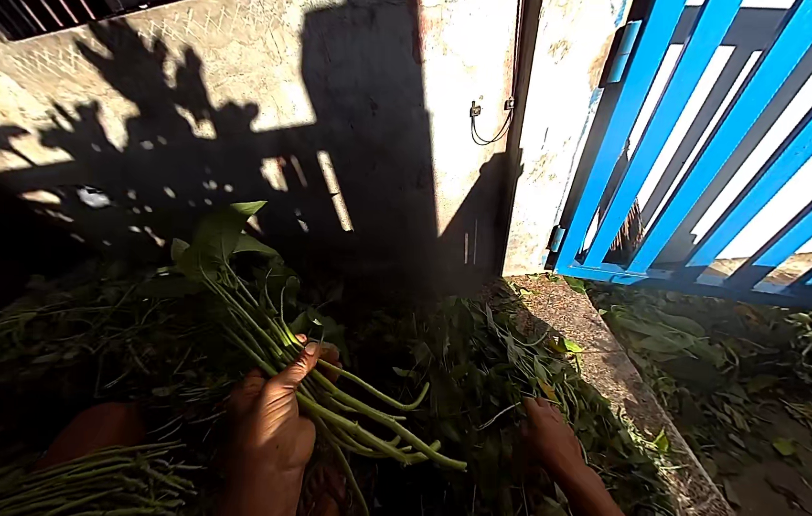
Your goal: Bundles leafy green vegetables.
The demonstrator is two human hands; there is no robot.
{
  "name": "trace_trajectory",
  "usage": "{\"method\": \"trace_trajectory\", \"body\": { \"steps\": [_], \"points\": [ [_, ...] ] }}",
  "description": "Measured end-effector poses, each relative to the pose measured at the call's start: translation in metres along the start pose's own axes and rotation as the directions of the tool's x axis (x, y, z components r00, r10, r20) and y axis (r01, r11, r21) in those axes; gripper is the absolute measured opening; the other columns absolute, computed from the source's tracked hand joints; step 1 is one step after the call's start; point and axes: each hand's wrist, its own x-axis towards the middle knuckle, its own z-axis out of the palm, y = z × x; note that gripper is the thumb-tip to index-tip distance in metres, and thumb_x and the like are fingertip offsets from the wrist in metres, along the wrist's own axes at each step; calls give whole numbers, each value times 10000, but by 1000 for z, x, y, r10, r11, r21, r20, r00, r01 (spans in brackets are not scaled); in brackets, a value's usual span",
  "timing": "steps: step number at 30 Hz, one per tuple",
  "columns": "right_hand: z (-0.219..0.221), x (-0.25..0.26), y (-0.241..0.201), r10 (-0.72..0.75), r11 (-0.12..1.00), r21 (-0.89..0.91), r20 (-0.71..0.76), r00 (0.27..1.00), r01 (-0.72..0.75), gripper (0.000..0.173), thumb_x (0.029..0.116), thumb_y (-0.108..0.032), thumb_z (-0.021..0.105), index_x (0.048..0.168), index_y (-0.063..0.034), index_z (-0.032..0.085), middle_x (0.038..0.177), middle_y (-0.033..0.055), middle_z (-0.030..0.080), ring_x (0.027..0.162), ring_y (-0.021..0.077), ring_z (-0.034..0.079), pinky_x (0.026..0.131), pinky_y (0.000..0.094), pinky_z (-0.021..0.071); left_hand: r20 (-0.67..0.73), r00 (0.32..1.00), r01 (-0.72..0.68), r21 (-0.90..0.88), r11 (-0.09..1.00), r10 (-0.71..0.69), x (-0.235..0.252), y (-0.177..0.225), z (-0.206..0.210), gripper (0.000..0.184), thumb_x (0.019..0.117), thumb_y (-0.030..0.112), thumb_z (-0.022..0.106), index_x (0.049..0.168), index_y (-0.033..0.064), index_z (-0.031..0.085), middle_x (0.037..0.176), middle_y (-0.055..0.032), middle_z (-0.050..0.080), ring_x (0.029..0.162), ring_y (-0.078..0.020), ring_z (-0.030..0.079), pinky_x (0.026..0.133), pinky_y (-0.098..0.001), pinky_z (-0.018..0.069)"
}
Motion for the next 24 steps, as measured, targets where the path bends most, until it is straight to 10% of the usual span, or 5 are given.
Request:
{"method": "trace_trajectory", "body": {
  "steps": [5,9,11,16,24],
  "points": [
    [20,60,59,65,984,-167,61,996,-54,501,983,-217,592,1466,-97,542,1529,257,453,1409,498,414,1046,668,445,54,995,86,6,996,-87,-3,-2,3,268,939,-91,629,1197,-69,562,937,-260,706,736,-376,747,632,-491,656],
    [-9,50,60,-72,995,-64,-18,997,71,364,1047,-284,499,1283,-69,674,1362,220,606,1330,415,524,1085,613,416,83,990,118,9,993,-118,-4,-1,6,280,947,-94,622,1217,-79,550,1000,-270,719,762,-387,751,630,-485,655],
    [-34,23,51,-131,972,171,-168,977,159,336,1067,-234,434,1216,-8,633,1088,198,702,1061,360,685,950,579,521,93,987,128,23,992,-130,-6,-1,7,279,942,-98,625,1208,-69,547,966,-263,720,755,-380,750,634,-478,655],
    [-63,-40,14,-34,604,651,-554,832,459,272,1023,-249,502,1108,-17,617,795,27,612,639,119,600,584,310,539,150,979,127,69,989,-136,-15,-11,15,283,912,-121,652,1182,-86,576,895,-242,714,708,-345,740,628,-460,655],
    [-47,-110,-88,27,164,733,-673,740,660,161,952,41,623,1107,15,586,892,24,676,808,133,690,770,329,619,249,943,200,101,975,-220,-45,-38,27,322,865,-130,711,1168,-101,606,903,-249,716,699,-345,731,638,-457,653]
  ]
}}
